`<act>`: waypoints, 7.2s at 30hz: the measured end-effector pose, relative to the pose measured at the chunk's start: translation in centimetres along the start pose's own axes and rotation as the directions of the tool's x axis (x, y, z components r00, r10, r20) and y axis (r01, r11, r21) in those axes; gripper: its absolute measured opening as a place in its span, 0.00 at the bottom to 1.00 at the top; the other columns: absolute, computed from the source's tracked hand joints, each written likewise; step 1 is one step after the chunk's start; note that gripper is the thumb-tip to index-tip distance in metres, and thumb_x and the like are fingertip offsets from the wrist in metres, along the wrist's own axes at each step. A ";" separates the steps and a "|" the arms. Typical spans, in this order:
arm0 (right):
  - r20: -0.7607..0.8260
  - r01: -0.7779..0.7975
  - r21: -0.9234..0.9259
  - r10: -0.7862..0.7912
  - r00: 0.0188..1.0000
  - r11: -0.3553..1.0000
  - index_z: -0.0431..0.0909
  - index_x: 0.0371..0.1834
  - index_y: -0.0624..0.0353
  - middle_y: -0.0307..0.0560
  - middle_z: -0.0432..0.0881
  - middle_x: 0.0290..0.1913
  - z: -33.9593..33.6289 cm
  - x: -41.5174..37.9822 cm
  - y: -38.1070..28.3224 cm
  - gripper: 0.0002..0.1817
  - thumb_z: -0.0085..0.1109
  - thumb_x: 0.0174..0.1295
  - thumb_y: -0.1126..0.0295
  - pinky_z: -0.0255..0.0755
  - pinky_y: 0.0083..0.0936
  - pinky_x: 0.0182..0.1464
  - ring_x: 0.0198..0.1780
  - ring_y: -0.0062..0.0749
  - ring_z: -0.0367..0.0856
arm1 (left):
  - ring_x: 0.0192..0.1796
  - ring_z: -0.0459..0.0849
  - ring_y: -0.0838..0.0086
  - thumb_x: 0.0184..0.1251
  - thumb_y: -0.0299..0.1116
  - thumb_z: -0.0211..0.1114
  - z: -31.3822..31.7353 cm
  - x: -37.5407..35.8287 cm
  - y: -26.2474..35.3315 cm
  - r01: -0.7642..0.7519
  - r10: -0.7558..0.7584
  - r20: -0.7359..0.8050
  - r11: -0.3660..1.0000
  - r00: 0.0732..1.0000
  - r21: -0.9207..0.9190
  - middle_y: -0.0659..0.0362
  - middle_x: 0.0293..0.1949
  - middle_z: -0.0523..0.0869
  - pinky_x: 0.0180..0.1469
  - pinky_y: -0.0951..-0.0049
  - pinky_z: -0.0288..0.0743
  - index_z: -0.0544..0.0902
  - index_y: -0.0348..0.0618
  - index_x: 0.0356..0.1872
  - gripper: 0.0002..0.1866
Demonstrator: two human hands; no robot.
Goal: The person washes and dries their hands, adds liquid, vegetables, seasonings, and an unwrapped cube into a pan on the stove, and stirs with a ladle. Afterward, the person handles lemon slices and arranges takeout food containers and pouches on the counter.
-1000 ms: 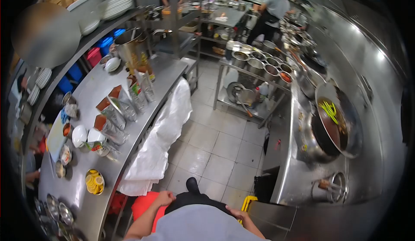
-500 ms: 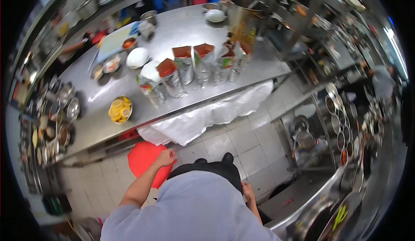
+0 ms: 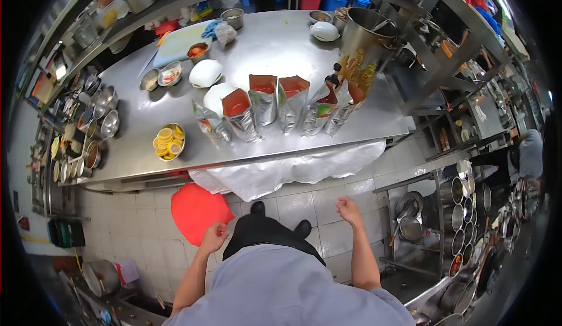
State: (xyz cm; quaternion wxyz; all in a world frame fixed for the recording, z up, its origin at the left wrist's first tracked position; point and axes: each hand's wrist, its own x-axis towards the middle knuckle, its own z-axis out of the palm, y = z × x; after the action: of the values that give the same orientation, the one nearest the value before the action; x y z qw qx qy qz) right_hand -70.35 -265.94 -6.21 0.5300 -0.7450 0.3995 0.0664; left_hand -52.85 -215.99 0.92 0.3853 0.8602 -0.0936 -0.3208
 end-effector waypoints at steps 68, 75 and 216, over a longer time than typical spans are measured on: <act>-0.150 -0.348 0.354 0.420 0.895 0.868 0.78 0.42 0.62 0.42 0.81 0.33 17.8 -20.7 4.7 0.13 0.60 0.62 0.64 0.73 0.27 0.39 0.38 0.27 0.79 | 0.60 0.68 0.57 0.56 0.58 0.67 -16.4 53.7 29.0 0.425 -0.344 0.262 0.598 0.902 -0.680 0.45 0.65 0.61 0.59 0.54 0.70 0.54 0.44 0.72 0.49; -0.157 -0.224 0.484 0.336 0.929 0.846 0.79 0.42 0.61 0.42 0.81 0.34 15.9 -16.2 2.8 0.12 0.59 0.63 0.64 0.72 0.26 0.38 0.38 0.26 0.78 | 0.50 0.77 0.77 0.66 0.48 0.61 -28.2 40.5 23.5 -0.054 0.104 0.065 0.846 0.992 -0.531 0.62 0.45 0.81 0.50 0.67 0.72 0.76 0.46 0.51 0.20; 0.255 0.121 0.950 0.940 0.226 -0.287 0.81 0.46 0.63 0.50 0.83 0.34 59.6 -28.3 -5.2 0.23 0.56 0.60 0.53 0.78 0.35 0.36 0.36 0.37 0.82 | 0.21 0.79 0.74 0.52 0.35 0.65 31.9 25.0 9.6 -0.962 -0.505 0.863 0.239 -0.009 0.130 0.58 0.17 0.81 0.24 0.70 0.72 0.82 0.37 0.21 0.10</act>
State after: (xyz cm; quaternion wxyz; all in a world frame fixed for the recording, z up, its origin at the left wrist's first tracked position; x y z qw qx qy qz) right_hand -66.55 -200.23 -13.18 0.5212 0.1805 0.7836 -0.2860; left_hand -52.47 -252.05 -19.99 -0.2892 0.3488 -0.7012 -0.5505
